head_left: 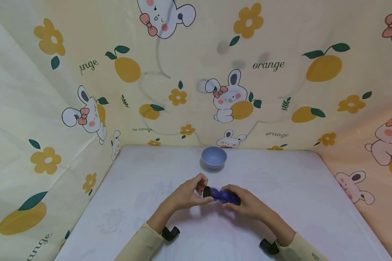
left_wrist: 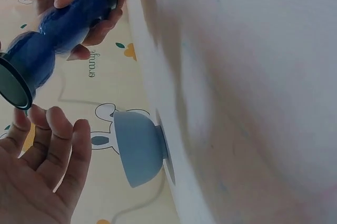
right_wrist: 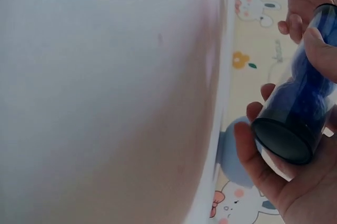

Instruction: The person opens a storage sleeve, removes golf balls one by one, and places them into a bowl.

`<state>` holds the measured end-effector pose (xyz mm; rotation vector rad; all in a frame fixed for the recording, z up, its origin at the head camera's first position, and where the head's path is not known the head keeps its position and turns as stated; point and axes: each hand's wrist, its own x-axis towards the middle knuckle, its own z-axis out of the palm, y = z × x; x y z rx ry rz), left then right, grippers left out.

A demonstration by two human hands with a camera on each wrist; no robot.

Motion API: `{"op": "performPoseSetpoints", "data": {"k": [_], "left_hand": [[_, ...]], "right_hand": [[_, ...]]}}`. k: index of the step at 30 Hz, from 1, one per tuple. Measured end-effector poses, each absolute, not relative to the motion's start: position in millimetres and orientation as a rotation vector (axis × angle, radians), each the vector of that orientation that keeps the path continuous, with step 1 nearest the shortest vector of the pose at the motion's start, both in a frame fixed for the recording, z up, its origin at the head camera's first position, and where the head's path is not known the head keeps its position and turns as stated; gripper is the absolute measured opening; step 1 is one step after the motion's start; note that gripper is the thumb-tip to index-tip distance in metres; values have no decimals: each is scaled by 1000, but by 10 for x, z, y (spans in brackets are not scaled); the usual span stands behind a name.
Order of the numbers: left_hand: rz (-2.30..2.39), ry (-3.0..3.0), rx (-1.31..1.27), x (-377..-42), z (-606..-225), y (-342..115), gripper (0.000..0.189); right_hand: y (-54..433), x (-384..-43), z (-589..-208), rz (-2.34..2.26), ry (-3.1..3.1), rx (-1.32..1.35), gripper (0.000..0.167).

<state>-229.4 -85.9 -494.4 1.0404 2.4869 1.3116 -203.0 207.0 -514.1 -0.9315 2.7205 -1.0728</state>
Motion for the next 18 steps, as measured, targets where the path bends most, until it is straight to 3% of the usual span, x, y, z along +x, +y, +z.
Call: {"op": "performPoseSetpoints", "data": {"k": [12, 18], "left_hand": [[1423, 2430, 1080, -2302, -4948, -878, 43], [1455, 2466, 1153, -2315, -4927, -918, 46]], "right_hand": [[2011, -2056, -5182, -1124, 2718, -1053, 51], [2016, -2056, -5137, -1151, 2704, -948, 45]]}}
